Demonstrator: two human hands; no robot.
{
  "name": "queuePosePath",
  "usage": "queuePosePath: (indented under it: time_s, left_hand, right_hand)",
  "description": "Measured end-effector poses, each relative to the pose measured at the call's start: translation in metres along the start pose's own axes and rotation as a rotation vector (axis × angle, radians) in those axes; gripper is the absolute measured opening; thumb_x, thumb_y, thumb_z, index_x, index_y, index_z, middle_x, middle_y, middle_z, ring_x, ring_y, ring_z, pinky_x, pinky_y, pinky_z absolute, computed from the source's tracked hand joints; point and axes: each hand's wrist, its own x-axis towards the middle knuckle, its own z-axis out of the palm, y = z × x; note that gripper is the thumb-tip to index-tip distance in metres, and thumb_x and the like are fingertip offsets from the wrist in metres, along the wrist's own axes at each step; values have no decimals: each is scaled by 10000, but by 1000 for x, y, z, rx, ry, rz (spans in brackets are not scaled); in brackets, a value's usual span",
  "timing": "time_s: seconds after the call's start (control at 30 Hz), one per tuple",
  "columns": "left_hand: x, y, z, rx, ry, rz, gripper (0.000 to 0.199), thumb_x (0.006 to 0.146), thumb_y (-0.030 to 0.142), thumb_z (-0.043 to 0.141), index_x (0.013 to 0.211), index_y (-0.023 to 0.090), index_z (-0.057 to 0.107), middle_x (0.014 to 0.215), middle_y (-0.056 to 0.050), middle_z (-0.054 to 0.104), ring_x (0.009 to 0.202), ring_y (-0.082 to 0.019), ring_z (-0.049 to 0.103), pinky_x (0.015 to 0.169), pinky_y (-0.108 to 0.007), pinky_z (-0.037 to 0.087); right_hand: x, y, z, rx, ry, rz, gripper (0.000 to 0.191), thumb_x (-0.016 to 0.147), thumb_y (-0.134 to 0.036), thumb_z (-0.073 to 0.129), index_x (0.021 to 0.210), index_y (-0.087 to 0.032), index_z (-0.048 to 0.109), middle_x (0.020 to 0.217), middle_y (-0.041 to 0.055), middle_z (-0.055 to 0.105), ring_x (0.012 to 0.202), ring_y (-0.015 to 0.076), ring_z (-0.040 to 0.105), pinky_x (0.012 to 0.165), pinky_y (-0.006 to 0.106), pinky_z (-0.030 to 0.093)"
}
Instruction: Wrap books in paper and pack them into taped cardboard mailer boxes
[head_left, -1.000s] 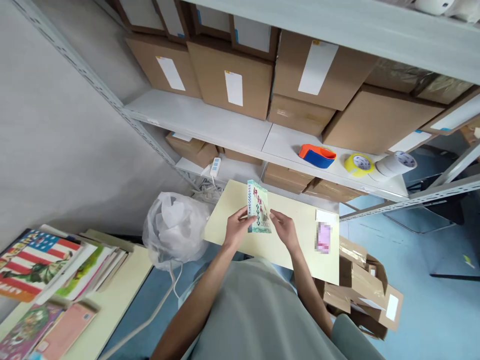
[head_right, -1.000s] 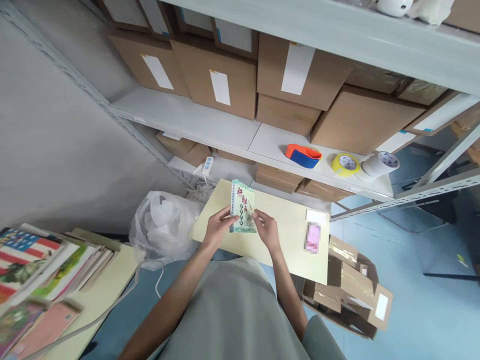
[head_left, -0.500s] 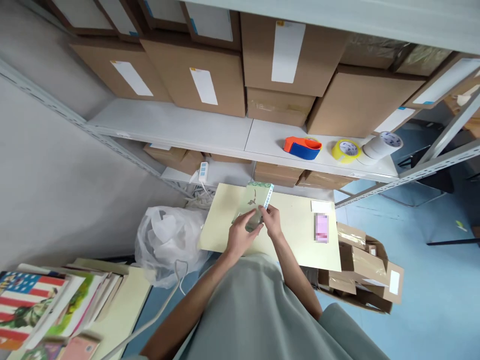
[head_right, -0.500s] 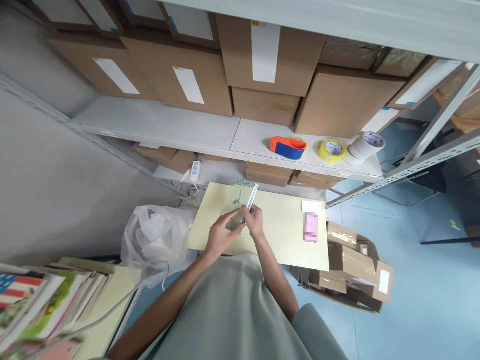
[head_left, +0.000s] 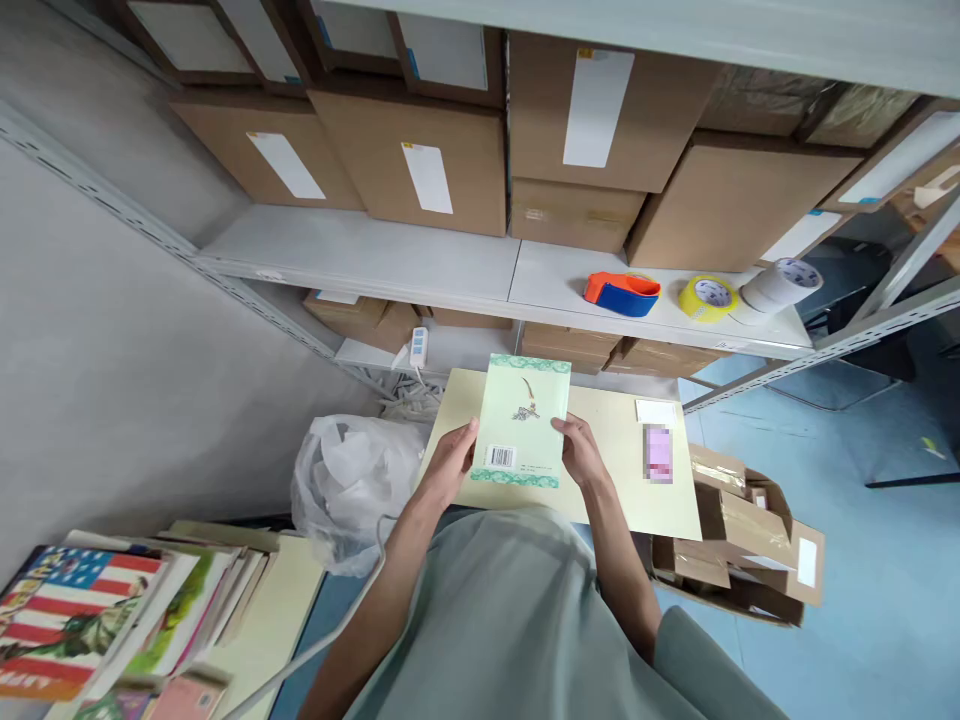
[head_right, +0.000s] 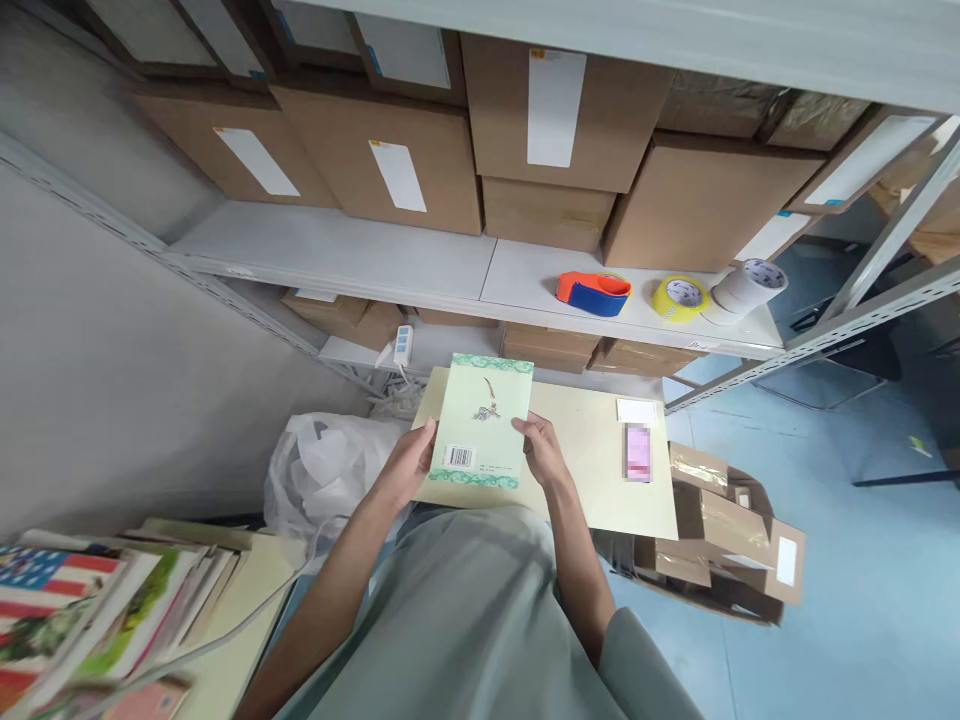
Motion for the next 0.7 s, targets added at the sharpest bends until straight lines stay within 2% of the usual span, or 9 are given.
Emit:
queuePosePath:
  time_s: [0.13, 0.23, 0.3, 0.4, 0.43, 0.5, 0.6, 0.7]
  left_hand:
    - [-7, 1, 4, -36, 47, -7, 719, 657, 694, 1014, 1094, 149, 846, 1045, -124, 864, 1032, -357, 814, 874, -403, 646]
    - [-10, 1, 5, -34, 76, 16, 703, 638, 658, 1032, 1099, 159, 854, 1027, -108, 863, 953, -325, 813, 852, -391, 641]
    - [-10, -1, 5, -20, 104, 39, 684, 648, 656, 1021, 1099, 169, 859, 1006, -94, 860, 928, -307, 806, 852, -383, 635]
    - [-3, -12, 6, 61, 167, 75, 651, 669, 687, 976, 1060, 178, 864, 944, -63, 848, 865, -273, 784, 792, -341, 613]
    - [0, -18, 7, 109, 186, 95, 633, 688, 696, 949, 1040, 178, 863, 917, -53, 842, 846, -263, 775, 768, -323, 599]
    - [4, -31, 10, 258, 231, 131, 563, 769, 687, 872, 1014, 180, 863, 868, -34, 830, 834, -250, 765, 743, -290, 564]
    - [4, -51, 23, 631, 356, 92, 386, 946, 545, 725, 1026, 203, 884, 851, -53, 837, 875, -266, 784, 743, -279, 510]
    - [-1, -66, 43, 953, 429, 16, 286, 985, 386, 689, 1105, 237, 902, 935, -123, 864, 949, -324, 818, 793, -325, 507]
  right_hand:
    - [-6, 1, -1, 43, -49, 28, 500, 794, -620, 890, 1057, -198, 836, 1034, 91, 866, 1063, 340, 801, 890, 402, 639]
    - [-5, 3, -3, -27, -76, 59, 559, 835, -658, 879, 1149, -199, 826, 1107, 99, 867, 1062, 328, 805, 868, 385, 645]
    - [1, 9, -3, -112, -32, 16, 599, 856, -673, 870, 1235, -214, 805, 1251, 109, 847, 1156, 332, 790, 943, 404, 651]
    - [12, 25, 3, -262, 136, -78, 747, 772, -696, 928, 1331, -229, 762, 1477, 152, 755, 1347, 365, 720, 1088, 469, 631]
    - [15, 33, 6, -291, 167, -70, 811, 746, -713, 937, 1363, -224, 743, 1510, 176, 729, 1365, 373, 712, 1087, 484, 637]
    - [15, 48, 17, -310, 141, 18, 901, 748, -752, 913, 1440, -221, 690, 1534, 209, 703, 1309, 371, 750, 994, 485, 681]
    - [7, 71, 32, -364, 46, 107, 815, 804, -765, 864, 1409, -249, 685, 1446, 171, 755, 1100, 320, 825, 825, 415, 697]
    - [0, 83, 36, -488, 72, 7, 569, 872, -752, 801, 1123, -244, 754, 1102, 89, 839, 915, 270, 812, 773, 351, 651]
